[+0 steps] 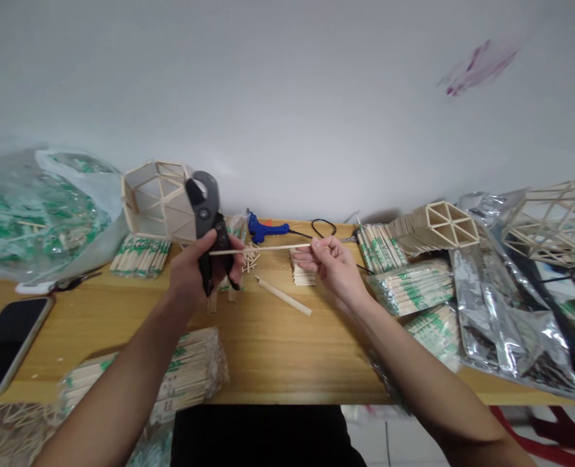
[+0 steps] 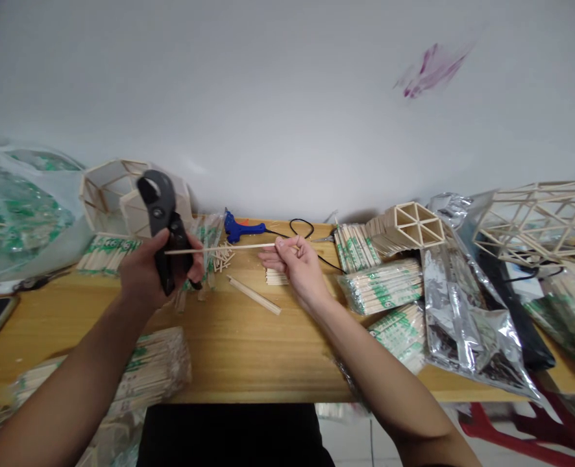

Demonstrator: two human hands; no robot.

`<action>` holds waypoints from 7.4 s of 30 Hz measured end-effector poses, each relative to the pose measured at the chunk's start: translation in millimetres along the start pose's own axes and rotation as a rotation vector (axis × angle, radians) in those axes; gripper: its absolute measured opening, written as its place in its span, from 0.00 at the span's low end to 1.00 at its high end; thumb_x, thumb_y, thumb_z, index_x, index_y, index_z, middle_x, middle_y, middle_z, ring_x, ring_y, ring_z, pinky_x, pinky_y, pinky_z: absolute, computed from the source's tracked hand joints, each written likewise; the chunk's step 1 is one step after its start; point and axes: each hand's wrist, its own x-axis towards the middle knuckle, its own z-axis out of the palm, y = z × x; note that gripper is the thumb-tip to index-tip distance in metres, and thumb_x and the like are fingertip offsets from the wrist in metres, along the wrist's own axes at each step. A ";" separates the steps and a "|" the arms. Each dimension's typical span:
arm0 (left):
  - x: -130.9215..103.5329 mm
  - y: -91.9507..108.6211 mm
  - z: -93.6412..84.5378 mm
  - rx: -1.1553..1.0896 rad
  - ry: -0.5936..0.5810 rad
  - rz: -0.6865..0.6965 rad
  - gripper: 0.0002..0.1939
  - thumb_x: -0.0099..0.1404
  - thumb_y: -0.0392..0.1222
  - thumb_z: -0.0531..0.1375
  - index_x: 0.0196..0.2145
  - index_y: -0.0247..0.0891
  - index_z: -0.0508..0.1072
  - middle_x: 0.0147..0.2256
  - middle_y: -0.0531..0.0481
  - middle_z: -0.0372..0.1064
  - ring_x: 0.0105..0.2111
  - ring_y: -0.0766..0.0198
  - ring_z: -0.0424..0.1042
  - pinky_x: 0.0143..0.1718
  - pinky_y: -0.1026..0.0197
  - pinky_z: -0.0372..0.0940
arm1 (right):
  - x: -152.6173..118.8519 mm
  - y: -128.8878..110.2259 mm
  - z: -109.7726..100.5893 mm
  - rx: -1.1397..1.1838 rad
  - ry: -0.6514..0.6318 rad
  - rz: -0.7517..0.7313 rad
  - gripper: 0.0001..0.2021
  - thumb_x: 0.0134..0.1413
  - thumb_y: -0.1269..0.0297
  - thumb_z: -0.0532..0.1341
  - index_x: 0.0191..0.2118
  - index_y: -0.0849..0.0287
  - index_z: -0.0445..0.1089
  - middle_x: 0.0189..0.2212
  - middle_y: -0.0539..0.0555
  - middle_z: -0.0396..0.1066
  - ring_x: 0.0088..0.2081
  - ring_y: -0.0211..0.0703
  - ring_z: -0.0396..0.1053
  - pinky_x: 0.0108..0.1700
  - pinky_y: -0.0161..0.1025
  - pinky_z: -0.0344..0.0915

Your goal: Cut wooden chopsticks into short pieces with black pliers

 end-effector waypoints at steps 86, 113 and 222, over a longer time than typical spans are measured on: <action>-6.4 -19.6 6.1 1.425 -0.215 0.335 0.30 0.76 0.58 0.47 0.71 0.49 0.60 0.49 0.42 0.72 0.48 0.49 0.74 0.49 0.49 0.68 | -11.3 -1.3 1.8 -0.587 -0.310 -0.176 0.18 0.67 0.47 0.60 0.36 0.58 0.73 0.28 0.50 0.65 0.29 0.39 0.58 0.31 0.37 0.55; -11.6 -18.0 14.3 1.364 -0.181 0.313 0.28 0.77 0.56 0.48 0.68 0.46 0.65 0.54 0.45 0.77 0.51 0.51 0.77 0.50 0.54 0.69 | -10.9 -7.7 2.5 -0.538 -0.383 -0.113 0.22 0.65 0.41 0.60 0.38 0.59 0.72 0.26 0.48 0.58 0.26 0.37 0.52 0.27 0.37 0.49; -7.3 -25.8 8.1 1.540 -0.143 0.280 0.27 0.74 0.64 0.46 0.42 0.39 0.71 0.40 0.44 0.75 0.38 0.52 0.74 0.36 0.56 0.60 | -8.3 2.0 6.5 -0.357 -0.194 -0.051 0.19 0.48 0.47 0.74 0.29 0.57 0.71 0.24 0.49 0.71 0.27 0.38 0.69 0.32 0.38 0.69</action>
